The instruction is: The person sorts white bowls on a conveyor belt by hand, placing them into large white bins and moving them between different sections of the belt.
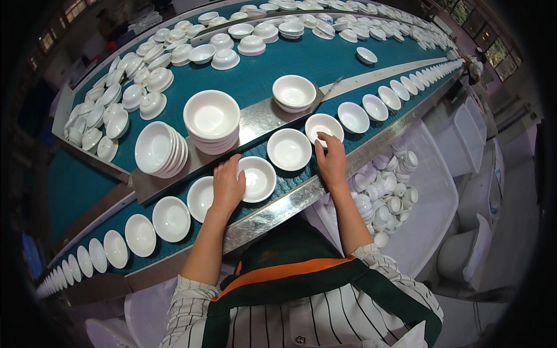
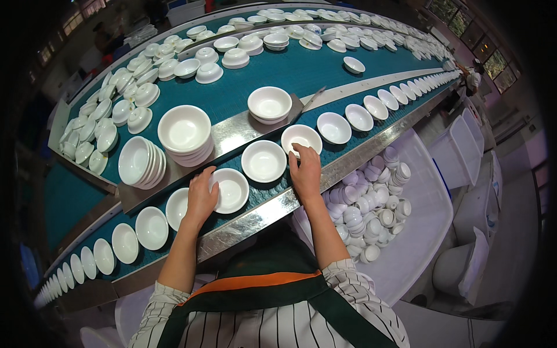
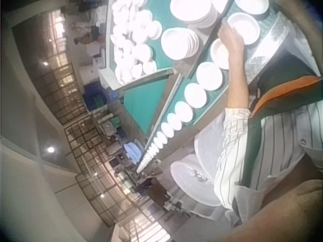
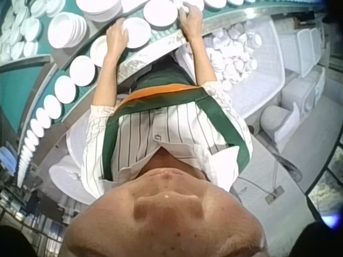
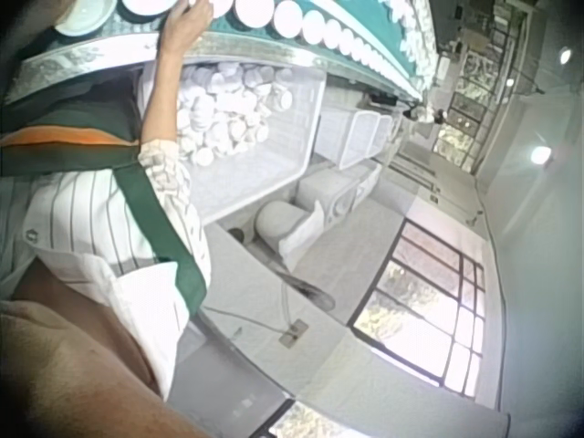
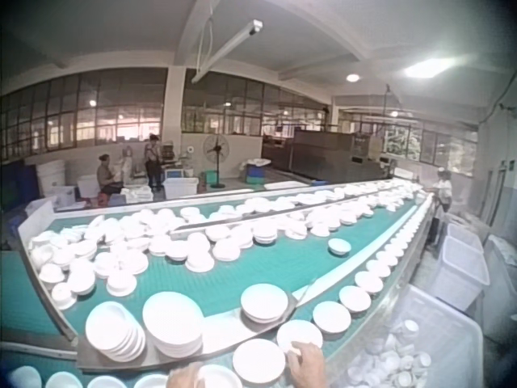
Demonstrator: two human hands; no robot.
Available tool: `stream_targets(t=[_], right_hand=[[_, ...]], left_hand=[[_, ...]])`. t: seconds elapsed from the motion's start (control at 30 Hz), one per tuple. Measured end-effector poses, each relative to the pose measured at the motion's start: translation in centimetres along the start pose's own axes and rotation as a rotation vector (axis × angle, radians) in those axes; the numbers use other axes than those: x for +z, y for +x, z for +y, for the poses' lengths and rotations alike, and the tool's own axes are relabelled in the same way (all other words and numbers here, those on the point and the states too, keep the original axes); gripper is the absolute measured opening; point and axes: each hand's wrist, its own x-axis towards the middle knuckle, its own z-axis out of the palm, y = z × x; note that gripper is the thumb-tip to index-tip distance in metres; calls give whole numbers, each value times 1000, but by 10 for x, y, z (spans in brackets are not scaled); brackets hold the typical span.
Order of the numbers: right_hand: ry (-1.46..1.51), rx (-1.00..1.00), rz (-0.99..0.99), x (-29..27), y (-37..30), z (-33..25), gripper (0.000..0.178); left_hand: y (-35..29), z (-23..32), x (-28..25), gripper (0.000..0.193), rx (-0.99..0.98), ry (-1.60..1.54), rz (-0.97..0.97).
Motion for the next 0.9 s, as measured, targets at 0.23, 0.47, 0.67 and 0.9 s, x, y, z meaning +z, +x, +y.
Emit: stream_targets(t=[0.23,0.47,0.67,0.9], right_hand=[[41,63,-389,-18,16,17,18],[146,-119,-279,-34,31,44,24],[32,77,-15,-36,37,80,23],[116,152,-249,-49,46,91,16]], left_hand=[[19,26,23,37,74,-66,67],[32,51,39,41,-80,78,-110],[44,52,59,40,35,76,76],[56,82,67,38,97,-15,123]])
